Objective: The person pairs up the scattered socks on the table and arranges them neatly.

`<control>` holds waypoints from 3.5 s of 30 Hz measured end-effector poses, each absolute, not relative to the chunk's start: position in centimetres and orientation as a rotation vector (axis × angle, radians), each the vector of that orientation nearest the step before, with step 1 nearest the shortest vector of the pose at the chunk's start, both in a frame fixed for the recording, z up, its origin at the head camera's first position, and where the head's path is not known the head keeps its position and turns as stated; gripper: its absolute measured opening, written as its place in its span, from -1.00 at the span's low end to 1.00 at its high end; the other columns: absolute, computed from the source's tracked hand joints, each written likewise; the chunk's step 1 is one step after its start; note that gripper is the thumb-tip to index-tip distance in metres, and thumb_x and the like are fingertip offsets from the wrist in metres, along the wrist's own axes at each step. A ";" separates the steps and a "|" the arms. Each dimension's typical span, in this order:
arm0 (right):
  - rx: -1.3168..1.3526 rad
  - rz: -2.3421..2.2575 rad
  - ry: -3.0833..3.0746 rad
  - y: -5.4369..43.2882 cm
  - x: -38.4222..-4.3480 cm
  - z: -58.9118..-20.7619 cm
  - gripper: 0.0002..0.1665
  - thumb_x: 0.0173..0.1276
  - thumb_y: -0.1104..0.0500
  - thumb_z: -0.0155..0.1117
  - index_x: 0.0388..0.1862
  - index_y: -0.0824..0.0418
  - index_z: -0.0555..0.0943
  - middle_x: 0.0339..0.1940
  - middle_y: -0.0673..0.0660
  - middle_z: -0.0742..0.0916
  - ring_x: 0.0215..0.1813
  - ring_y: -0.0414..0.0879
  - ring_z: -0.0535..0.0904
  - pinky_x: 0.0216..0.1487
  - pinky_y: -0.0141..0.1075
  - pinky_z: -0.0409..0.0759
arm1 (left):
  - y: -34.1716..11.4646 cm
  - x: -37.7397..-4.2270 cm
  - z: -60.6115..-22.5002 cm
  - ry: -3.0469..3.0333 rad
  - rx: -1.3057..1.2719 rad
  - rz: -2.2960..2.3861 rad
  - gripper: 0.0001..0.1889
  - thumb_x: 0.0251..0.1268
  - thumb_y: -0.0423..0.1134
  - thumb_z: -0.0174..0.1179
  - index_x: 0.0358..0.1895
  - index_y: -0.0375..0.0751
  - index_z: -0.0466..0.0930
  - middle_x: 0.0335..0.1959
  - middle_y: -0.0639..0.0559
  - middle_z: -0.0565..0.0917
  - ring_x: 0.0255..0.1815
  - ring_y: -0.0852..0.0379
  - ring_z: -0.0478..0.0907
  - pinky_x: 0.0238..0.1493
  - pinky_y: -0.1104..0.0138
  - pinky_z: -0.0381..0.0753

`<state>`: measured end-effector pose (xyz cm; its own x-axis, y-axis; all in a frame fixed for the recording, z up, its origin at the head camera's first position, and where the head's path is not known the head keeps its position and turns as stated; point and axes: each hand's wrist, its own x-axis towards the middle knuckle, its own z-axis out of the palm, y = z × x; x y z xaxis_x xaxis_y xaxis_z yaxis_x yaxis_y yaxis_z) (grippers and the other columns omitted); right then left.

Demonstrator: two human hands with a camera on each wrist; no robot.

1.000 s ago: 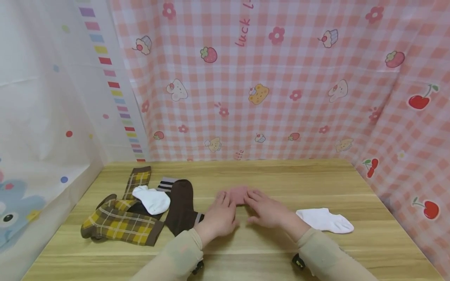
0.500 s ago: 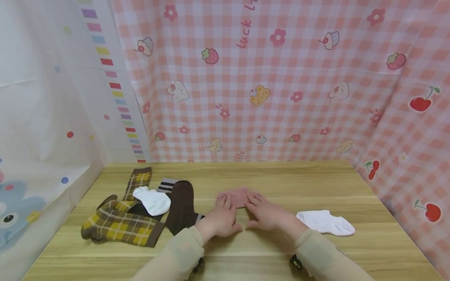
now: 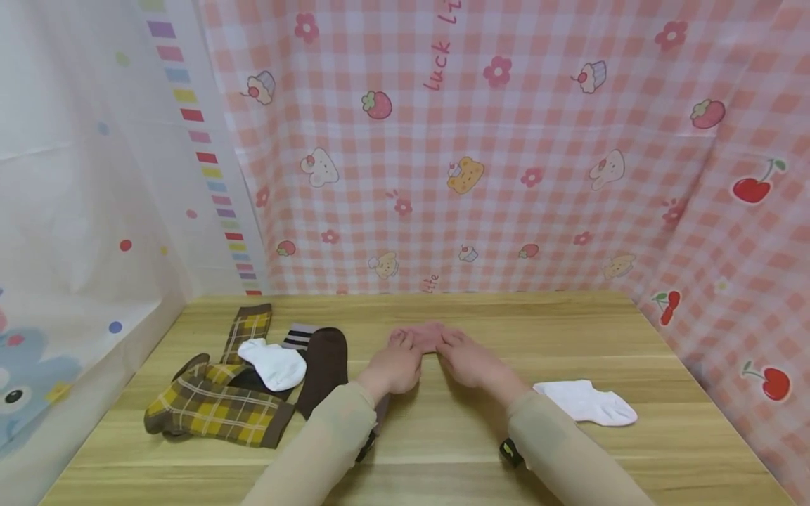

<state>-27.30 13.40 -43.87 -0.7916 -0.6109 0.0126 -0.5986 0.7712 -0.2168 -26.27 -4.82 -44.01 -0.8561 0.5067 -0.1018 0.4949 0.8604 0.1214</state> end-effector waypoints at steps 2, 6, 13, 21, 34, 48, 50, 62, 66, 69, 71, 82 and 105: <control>-0.985 -0.329 2.920 13.3 -27.7 -43.9 -0.57 0.55 0.28 0.00 0.29 0.47 0.47 0.40 0.47 0.38 0.44 0.36 0.24 0.44 0.10 0.18 | -4.8 -26.7 -44.0 2.908 0.760 0.178 -0.53 0.54 -0.25 -0.09 0.40 -0.41 0.34 0.48 -0.40 0.17 0.52 -0.25 0.05 0.48 0.07 0.09; -0.938 -0.347 2.931 13.2 -28.5 -43.9 -0.57 0.56 0.27 0.01 0.30 0.45 0.47 0.42 0.44 0.38 0.45 0.33 0.23 0.44 0.08 0.19 | -4.9 -27.7 -44.0 2.913 0.751 0.201 -0.54 0.54 -0.27 -0.11 0.40 -0.39 0.35 0.49 -0.38 0.16 0.53 -0.24 0.03 0.47 0.07 0.10; -0.848 -0.362 2.933 12.8 -29.4 -43.7 -0.54 0.56 0.25 -0.01 0.33 0.45 0.44 0.45 0.43 0.35 0.47 0.31 0.20 0.46 0.06 0.14 | -5.0 -29.3 -44.2 2.953 0.804 0.220 -0.56 0.50 -0.29 -0.05 0.34 -0.40 0.41 0.45 -0.37 0.25 0.51 -0.25 0.10 0.49 0.07 0.03; -0.853 -0.348 2.945 12.7 -30.5 -44.0 -0.53 0.54 0.26 0.01 0.34 0.44 0.43 0.44 0.40 0.37 0.48 0.29 0.21 0.47 0.04 0.13 | -5.2 -30.2 -43.9 2.933 0.801 0.218 -0.58 0.51 -0.29 -0.05 0.33 -0.37 0.43 0.45 -0.32 0.28 0.51 -0.19 0.13 0.50 0.09 0.01; -0.798 -0.350 2.928 12.7 -31.0 -44.2 -0.49 0.55 0.21 0.02 0.39 0.40 0.39 0.49 0.35 0.32 0.52 0.23 0.14 0.50 0.01 0.05 | -5.3 -30.9 -43.7 2.898 0.776 0.259 -0.54 0.50 -0.31 -0.04 0.40 -0.33 0.36 0.48 -0.26 0.26 0.53 -0.15 0.09 0.51 0.11 0.00; -0.770 -0.476 2.980 13.0 -31.2 -44.2 -0.50 0.48 0.20 0.15 0.34 0.38 0.46 0.45 0.35 0.39 0.46 0.25 0.25 0.47 0.04 0.13 | -5.1 -31.2 -44.1 2.985 0.835 0.237 -0.54 0.52 -0.26 -0.03 0.40 -0.30 0.37 0.43 -0.21 0.35 0.49 -0.13 0.18 0.50 0.09 0.02; -0.766 -0.515 3.022 13.3 -31.2 -44.2 -0.53 0.46 0.20 0.19 0.28 0.35 0.51 0.38 0.33 0.47 0.41 0.24 0.33 0.44 0.05 0.19 | -4.9 -31.1 -44.0 3.032 0.865 0.235 -0.56 0.50 -0.25 0.00 0.36 -0.30 0.42 0.38 -0.20 0.42 0.45 -0.13 0.26 0.49 0.08 0.06; -0.851 -0.597 3.097 15.6 -30.2 -42.7 -0.48 0.38 0.20 0.28 0.28 0.36 0.50 0.21 0.33 0.61 0.28 0.27 0.47 0.34 0.11 0.33 | -4.1 -30.6 -43.1 3.112 0.900 0.341 -0.57 0.37 -0.29 0.16 0.29 -0.14 0.52 0.31 -0.11 0.51 0.31 -0.10 0.44 0.40 0.02 0.24; -0.886 -0.630 3.098 16.3 -29.8 -42.3 -0.49 0.38 0.20 0.29 0.26 0.37 0.51 0.20 0.33 0.63 0.26 0.28 0.49 0.33 0.14 0.34 | -3.9 -30.3 -42.8 3.119 0.991 0.515 -0.57 0.34 -0.39 0.14 0.26 -0.04 0.57 0.31 -0.04 0.53 0.27 -0.07 0.48 0.33 0.02 0.34; -0.915 -0.645 3.110 16.8 -29.4 -42.1 -0.50 0.38 0.20 0.30 0.24 0.37 0.53 0.18 0.34 0.63 0.24 0.29 0.50 0.31 0.15 0.35 | -3.7 -29.9 -42.3 3.133 1.014 0.571 -0.61 0.35 -0.41 0.13 0.21 -0.08 0.59 0.26 -0.03 0.57 0.26 -0.04 0.50 0.32 0.04 0.37; -0.936 -0.661 3.124 17.1 -29.2 -42.1 -0.50 0.37 0.20 0.31 0.23 0.38 0.53 0.17 0.34 0.64 0.22 0.29 0.51 0.30 0.15 0.36 | -3.6 -29.6 -42.0 3.152 0.992 0.565 -0.64 0.37 -0.37 0.14 0.20 -0.14 0.59 0.25 -0.04 0.58 0.23 -0.03 0.52 0.32 0.06 0.36; -0.909 -0.743 3.204 18.9 -26.6 -40.3 -0.50 0.37 0.18 0.34 0.23 0.36 0.54 0.16 0.32 0.64 0.23 0.29 0.50 0.22 0.16 0.43 | -2.4 -27.7 -40.6 3.201 0.882 0.667 -0.69 0.41 -0.13 0.18 0.17 0.05 0.64 0.22 0.07 0.61 0.27 0.00 0.49 0.31 -0.06 0.33; -0.890 -0.865 3.295 24.2 -22.4 -39.6 -0.48 0.30 0.23 0.41 0.19 0.42 0.54 0.11 0.35 0.65 0.17 0.31 0.52 0.15 0.18 0.46 | 0.2 -24.9 -40.7 3.043 0.920 1.065 -0.54 0.30 -0.16 0.29 0.20 -0.29 0.54 0.19 -0.15 0.60 0.26 -0.02 0.50 0.32 0.21 0.39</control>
<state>-22.40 24.21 -39.62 -0.8057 -0.3651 0.4664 -0.5471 0.7605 -0.3497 -24.88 0.22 -40.70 -0.8289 0.4262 0.3624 0.5592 0.6515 0.5127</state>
